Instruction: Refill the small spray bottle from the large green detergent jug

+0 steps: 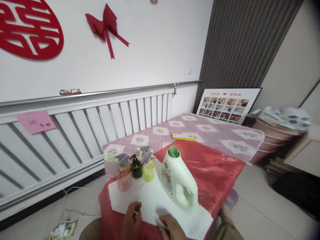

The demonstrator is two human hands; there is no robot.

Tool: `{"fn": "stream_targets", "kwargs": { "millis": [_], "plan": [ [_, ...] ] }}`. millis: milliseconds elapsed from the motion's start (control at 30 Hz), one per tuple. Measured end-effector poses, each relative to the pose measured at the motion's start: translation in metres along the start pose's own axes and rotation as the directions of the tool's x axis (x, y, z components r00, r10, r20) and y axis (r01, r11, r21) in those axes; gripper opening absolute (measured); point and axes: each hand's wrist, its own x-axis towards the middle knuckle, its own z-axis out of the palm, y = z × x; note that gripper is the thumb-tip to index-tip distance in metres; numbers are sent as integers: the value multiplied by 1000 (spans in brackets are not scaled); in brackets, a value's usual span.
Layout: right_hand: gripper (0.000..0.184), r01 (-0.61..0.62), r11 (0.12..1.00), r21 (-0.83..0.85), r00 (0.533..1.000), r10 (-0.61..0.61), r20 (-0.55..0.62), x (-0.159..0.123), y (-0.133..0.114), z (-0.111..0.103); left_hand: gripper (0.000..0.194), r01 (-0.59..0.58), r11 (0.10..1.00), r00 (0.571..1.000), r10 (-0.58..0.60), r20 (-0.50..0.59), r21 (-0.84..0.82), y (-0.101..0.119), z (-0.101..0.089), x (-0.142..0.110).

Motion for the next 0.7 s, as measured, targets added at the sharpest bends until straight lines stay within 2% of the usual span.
{"fn": "stream_targets", "kwargs": {
  "millis": [100, 233, 333, 400, 567, 700],
  "plan": [
    [19, 2, 998, -62, 999, 0, 39, -10, -5, -8, 20, -189, 974, 979, 178, 96, 128, -26, -17, -22],
    [16, -13, 986, -164, 996, 27, 88, -28, -4, 8, 22, -462, 832, 886, 423, 190, 306, -53, -29, -47],
    [18, 32, 968, -247, 996, -10, 91, -39, 1, 28, 20, -607, 694, 794, 551, 258, 387, -56, -31, -59],
    [17, 60, 958, -280, 996, -38, 85, -43, -1, 33, 19, -652, 645, 757, 586, 289, 399, -49, -31, -62],
    [11, 33, 971, -238, 998, -18, 65, -43, -16, 18, 18, -629, 661, 776, 568, 274, 410, -26, -33, -64],
    [11, 23, 976, -216, 998, -9, 66, -43, -19, 13, 17, -596, 696, 800, 559, 217, 401, -19, -34, -67]
  ]
}}
